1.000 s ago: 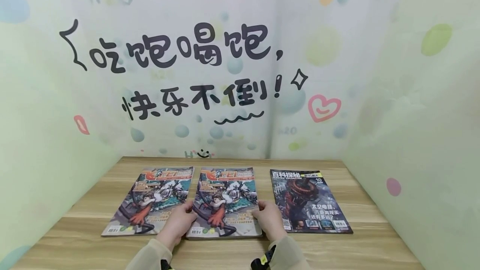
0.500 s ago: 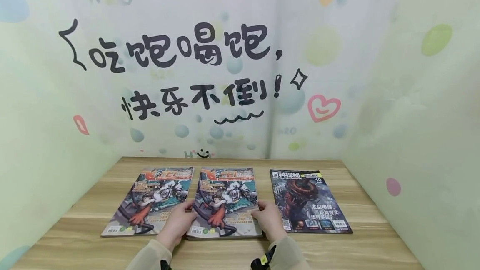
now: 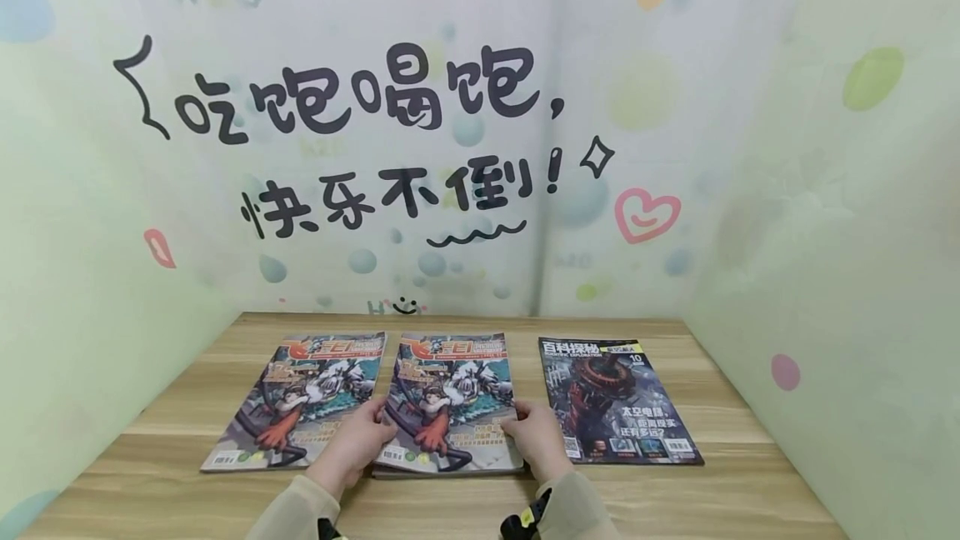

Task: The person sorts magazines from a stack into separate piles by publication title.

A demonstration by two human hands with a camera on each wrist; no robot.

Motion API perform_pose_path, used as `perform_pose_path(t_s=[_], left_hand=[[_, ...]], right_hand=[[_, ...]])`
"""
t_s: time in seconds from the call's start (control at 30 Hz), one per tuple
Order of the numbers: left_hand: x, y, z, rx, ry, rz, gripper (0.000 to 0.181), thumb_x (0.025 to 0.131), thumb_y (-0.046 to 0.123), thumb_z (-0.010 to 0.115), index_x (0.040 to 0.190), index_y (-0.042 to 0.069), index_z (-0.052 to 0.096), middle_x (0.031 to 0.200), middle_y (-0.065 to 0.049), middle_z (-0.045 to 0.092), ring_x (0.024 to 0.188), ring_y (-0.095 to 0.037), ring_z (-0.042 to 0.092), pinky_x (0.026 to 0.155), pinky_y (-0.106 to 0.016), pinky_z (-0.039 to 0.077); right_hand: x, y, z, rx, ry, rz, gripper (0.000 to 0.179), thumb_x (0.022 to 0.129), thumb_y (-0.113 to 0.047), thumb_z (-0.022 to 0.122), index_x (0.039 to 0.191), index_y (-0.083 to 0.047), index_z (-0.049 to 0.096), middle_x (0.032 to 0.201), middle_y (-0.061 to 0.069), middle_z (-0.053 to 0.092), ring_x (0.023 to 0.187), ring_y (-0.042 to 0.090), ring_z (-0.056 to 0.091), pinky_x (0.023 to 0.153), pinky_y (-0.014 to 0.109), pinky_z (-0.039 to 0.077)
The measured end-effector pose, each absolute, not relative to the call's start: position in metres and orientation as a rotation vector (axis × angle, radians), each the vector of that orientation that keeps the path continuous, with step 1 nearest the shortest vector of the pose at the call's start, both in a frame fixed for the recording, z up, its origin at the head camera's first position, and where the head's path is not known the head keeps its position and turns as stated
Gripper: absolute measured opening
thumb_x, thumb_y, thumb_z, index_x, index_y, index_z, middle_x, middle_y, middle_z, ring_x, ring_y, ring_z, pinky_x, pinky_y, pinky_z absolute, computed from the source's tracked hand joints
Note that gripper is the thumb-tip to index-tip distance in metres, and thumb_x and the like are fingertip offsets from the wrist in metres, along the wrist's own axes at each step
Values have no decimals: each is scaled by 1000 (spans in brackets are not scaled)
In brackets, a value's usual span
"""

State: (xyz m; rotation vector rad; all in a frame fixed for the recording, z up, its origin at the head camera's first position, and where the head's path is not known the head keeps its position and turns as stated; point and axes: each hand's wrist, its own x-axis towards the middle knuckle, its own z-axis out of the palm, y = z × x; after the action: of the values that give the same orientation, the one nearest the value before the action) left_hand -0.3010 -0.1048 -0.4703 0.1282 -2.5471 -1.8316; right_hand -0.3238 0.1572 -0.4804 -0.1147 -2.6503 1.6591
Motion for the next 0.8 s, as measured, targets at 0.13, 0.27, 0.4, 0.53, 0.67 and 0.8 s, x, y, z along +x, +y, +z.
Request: perform_pose_path(t_s=[0.13,0.27,0.4,0.53,0.67,0.8], left_hand=[[-300,-106,-473,124,-2442,-2001,61,88,-7,51,145,-10,29,143,-35,33,126,-47,39,102,-56,38],[-300,-108,-474,150,-2328,-2162,63,89,-8,49,147,-9,24,147,-37,23,133,-50,26,107,-58,29],[-301,-109,-476,167,-2235,-2297,63,91,-8,46,148,-8,20,148,-38,17,135,-50,23,108,-56,28],[-301,-109,-476,200,-2181,-2380,64,92,-7,45,149,-7,18,150,-37,12,136,-50,20,109,-56,28],[-302,-109,-475,207,-2146,-2418,64,91,-8,44,149,-8,17,150,-37,10,137,-49,16,110,-54,28],[-302,-110,-475,191,-2131,-2429,63,92,-9,43,149,-9,17,150,-37,10,137,-49,17,109,-51,31]], right_hand=[[-325,157,-482,-117,-2640,1668,49,85,-8,68,126,13,55,123,28,58,114,40,53,93,50,46],[-325,157,-483,-123,-2641,1669,51,86,-11,68,128,13,53,127,30,55,119,42,50,95,51,45],[-324,157,-482,-146,-2618,1708,54,88,-14,67,131,13,50,130,30,53,120,41,49,97,51,43],[-323,157,-480,-169,-2584,1747,56,88,-18,66,133,11,49,129,29,52,114,37,52,94,50,44],[-324,156,-480,-210,-2570,1765,56,88,-21,66,134,7,50,127,27,54,105,32,53,89,46,45],[-325,156,-481,-223,-2551,1785,56,88,-21,66,135,6,50,122,25,56,100,29,54,85,42,46]])
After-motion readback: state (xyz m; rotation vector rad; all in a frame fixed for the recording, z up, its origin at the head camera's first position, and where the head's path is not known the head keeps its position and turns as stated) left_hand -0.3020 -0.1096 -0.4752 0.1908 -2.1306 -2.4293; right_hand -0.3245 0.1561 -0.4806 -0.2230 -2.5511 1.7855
